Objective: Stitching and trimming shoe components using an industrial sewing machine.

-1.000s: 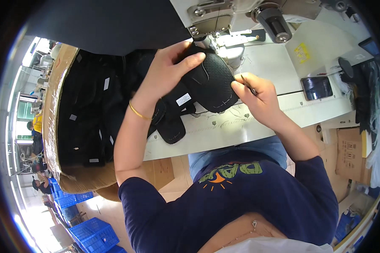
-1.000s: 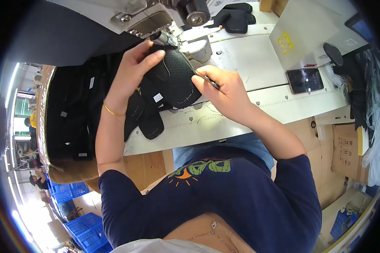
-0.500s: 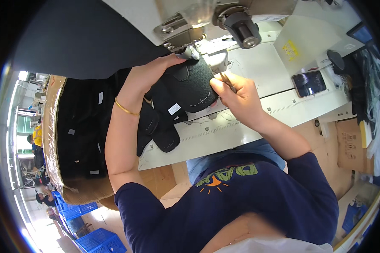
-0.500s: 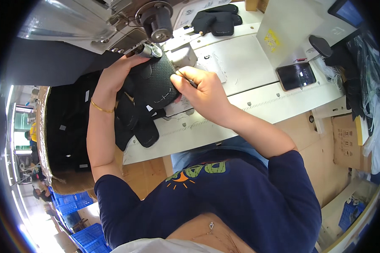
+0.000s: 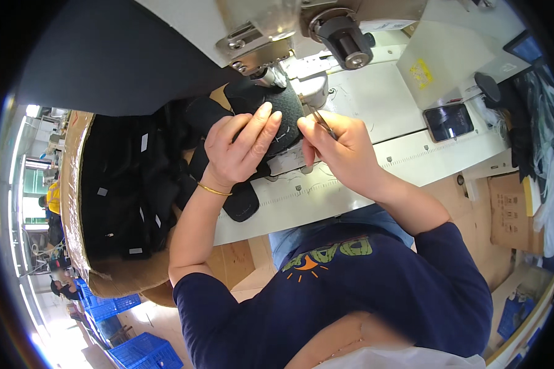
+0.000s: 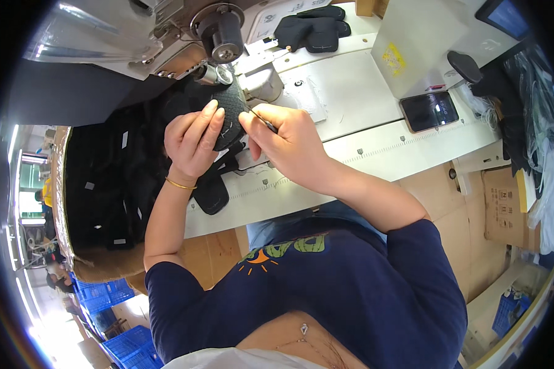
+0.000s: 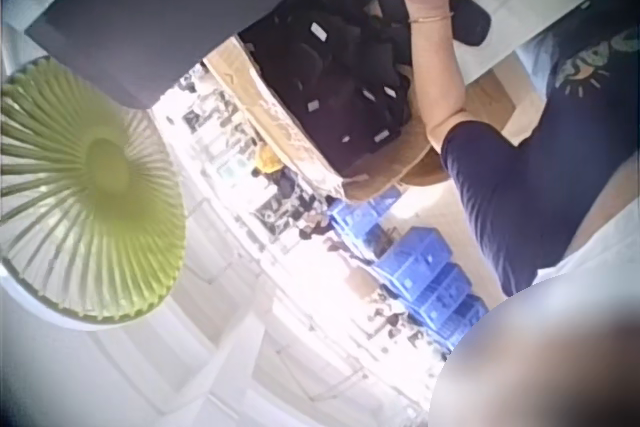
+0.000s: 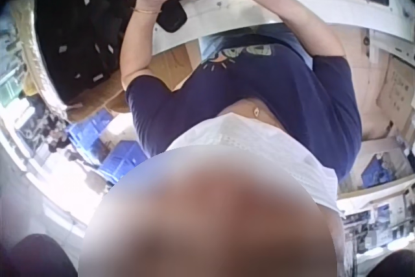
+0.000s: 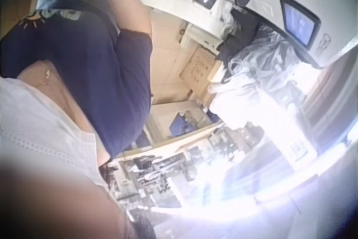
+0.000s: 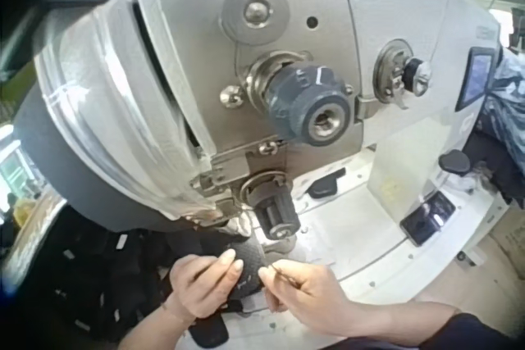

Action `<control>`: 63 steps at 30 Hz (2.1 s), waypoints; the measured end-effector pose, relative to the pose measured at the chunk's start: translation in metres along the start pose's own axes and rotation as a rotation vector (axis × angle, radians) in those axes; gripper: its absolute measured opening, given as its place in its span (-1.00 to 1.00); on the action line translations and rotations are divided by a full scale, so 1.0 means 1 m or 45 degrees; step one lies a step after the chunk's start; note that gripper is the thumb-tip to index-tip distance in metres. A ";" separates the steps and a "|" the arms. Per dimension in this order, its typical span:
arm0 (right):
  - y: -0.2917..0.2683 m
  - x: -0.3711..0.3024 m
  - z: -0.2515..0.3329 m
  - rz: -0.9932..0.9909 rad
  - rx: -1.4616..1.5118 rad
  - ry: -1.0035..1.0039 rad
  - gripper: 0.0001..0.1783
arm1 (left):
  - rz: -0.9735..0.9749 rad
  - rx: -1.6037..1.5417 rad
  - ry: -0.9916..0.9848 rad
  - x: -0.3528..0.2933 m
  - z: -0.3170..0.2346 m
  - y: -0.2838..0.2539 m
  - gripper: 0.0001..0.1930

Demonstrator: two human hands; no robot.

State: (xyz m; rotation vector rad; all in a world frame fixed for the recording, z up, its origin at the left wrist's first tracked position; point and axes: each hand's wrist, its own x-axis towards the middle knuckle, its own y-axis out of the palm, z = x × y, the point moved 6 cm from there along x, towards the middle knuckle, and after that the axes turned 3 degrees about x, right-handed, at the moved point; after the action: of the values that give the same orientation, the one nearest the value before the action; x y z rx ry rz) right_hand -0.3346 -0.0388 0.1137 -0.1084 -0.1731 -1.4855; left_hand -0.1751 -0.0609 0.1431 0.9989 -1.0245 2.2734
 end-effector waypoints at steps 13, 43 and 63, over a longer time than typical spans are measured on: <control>0.002 0.021 -0.006 -0.074 0.076 -0.028 -0.54 | -0.010 0.117 -0.129 -0.001 0.014 0.015 -0.58; 0.004 0.022 -0.005 -0.158 0.352 -0.092 -0.63 | 0.424 0.466 -0.360 0.052 -0.024 0.011 -0.70; 0.000 0.022 -0.006 -0.190 0.413 -0.059 -0.61 | 0.285 0.293 -0.352 0.052 -0.037 0.004 -0.71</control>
State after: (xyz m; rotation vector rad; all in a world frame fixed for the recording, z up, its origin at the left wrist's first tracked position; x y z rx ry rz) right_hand -0.3322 -0.0610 0.1120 0.1345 -0.4652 -1.5843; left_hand -0.2265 -0.0294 0.1644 1.3871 -1.0455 2.5291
